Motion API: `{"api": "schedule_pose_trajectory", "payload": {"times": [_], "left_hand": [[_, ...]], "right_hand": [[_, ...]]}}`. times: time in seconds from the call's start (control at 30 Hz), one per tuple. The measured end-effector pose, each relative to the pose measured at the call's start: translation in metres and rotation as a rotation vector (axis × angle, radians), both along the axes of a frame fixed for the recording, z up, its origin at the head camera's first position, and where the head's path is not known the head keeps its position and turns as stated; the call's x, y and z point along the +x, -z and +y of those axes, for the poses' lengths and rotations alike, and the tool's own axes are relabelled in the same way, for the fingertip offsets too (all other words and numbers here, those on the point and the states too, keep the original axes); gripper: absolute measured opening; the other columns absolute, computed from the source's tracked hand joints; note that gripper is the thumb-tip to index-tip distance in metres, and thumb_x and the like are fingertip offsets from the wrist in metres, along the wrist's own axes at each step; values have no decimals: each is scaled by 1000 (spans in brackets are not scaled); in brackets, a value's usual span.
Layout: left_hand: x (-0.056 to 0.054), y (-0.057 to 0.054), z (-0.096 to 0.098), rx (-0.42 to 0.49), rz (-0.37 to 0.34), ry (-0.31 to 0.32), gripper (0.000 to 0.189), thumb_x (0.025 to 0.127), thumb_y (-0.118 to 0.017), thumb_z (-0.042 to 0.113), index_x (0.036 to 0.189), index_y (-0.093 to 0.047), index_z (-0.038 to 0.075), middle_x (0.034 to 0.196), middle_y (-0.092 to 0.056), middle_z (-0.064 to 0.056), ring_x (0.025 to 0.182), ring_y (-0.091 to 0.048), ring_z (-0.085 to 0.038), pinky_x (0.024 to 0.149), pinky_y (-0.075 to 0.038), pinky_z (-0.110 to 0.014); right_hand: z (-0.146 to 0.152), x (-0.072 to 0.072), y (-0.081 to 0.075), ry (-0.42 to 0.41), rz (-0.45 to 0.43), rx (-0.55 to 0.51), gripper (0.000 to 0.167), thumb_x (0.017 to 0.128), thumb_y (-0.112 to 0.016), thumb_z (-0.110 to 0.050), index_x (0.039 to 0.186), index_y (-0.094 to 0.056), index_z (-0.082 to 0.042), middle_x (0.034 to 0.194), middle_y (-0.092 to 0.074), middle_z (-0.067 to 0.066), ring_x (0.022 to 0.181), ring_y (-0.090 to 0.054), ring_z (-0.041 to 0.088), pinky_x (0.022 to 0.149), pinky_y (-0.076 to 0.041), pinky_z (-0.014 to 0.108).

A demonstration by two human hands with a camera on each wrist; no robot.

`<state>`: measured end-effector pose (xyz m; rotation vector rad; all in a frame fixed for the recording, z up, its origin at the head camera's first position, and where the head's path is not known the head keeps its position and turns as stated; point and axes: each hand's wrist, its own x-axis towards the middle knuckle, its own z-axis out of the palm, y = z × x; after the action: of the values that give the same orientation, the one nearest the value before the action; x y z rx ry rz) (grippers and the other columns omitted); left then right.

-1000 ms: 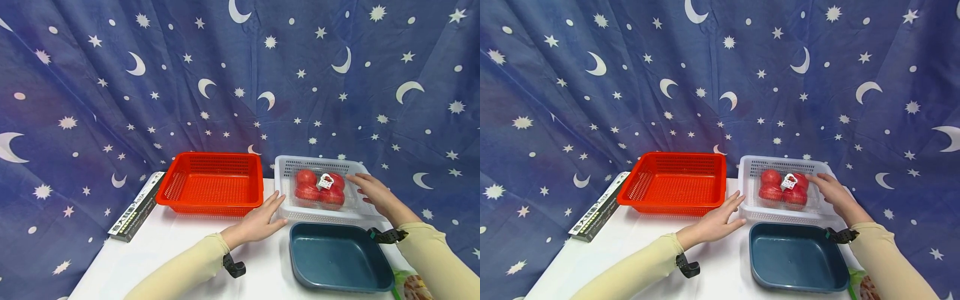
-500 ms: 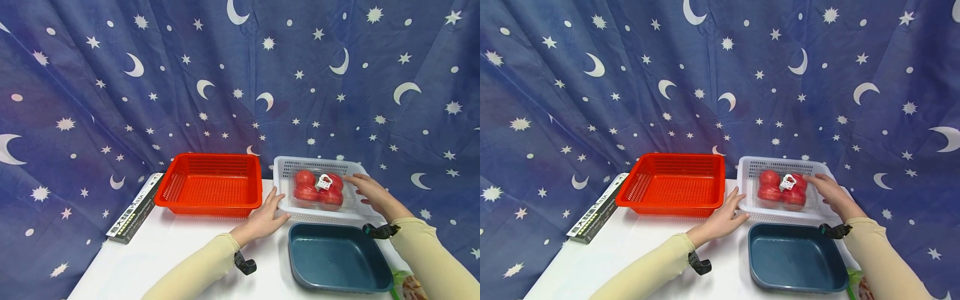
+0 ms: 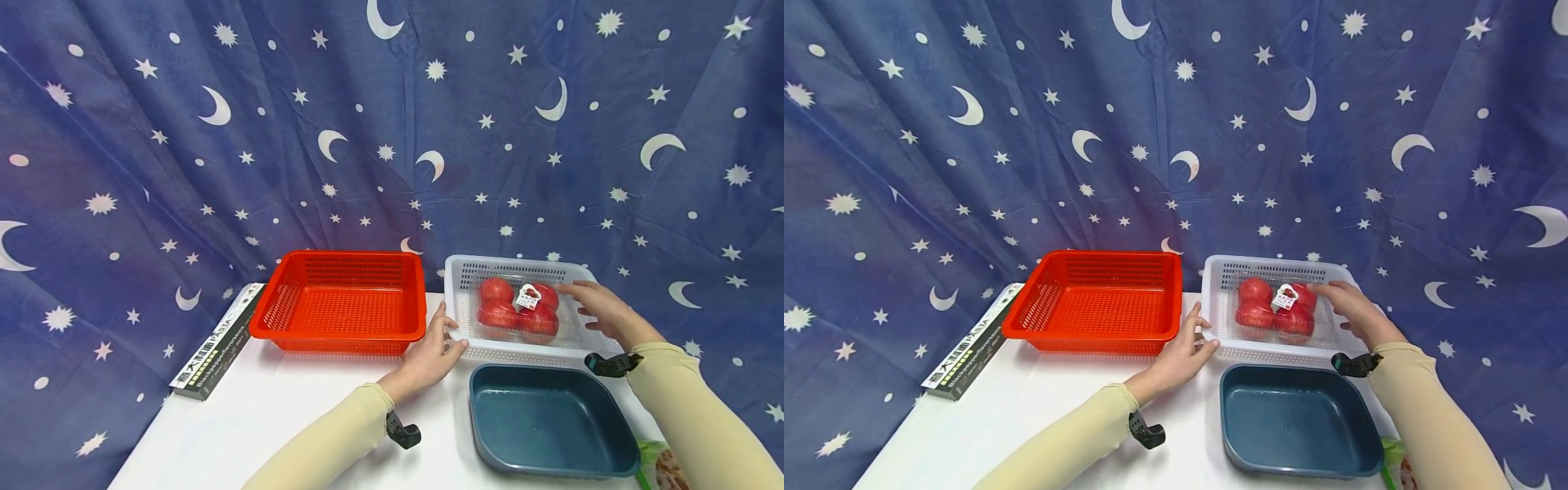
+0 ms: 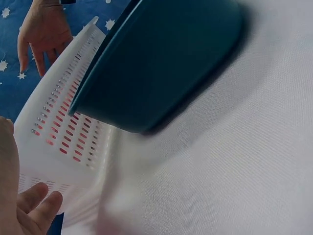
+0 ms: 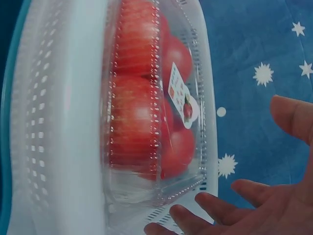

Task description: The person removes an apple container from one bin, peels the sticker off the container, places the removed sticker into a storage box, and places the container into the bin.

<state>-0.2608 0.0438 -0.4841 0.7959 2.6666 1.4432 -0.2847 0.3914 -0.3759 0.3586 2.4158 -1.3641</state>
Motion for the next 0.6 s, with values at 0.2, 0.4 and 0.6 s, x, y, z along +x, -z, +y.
{"api": "schedule_pose_trajectory", "payload": {"times": [0.2,0.4,0.6], "left_hand": [[-2,10,5,104,-22,-6,29,103,-60,34,120,-45,16,171,-16,-6,120,-64,-26,95,-54,-30],[-3,18,10,253,-64,11,34,101,-66,27,120,-42,12,171,-13,-7,127,-59,-34,97,-53,-32],[-2,23,15,317,-88,-9,39,99,-69,28,121,-40,12,171,-12,-5,131,-54,-35,97,-52,-32]], "right_hand": [[5,-8,3,5,-36,-42,107,99,-53,-61,158,10,3,161,7,38,144,-6,63,109,-27,75],[8,-16,6,36,-79,-76,113,97,-56,-63,158,14,2,160,8,39,143,-8,64,107,-29,74],[12,-24,11,56,-112,-88,112,97,-54,-62,157,15,3,159,7,41,143,-11,64,103,-36,73]]}}
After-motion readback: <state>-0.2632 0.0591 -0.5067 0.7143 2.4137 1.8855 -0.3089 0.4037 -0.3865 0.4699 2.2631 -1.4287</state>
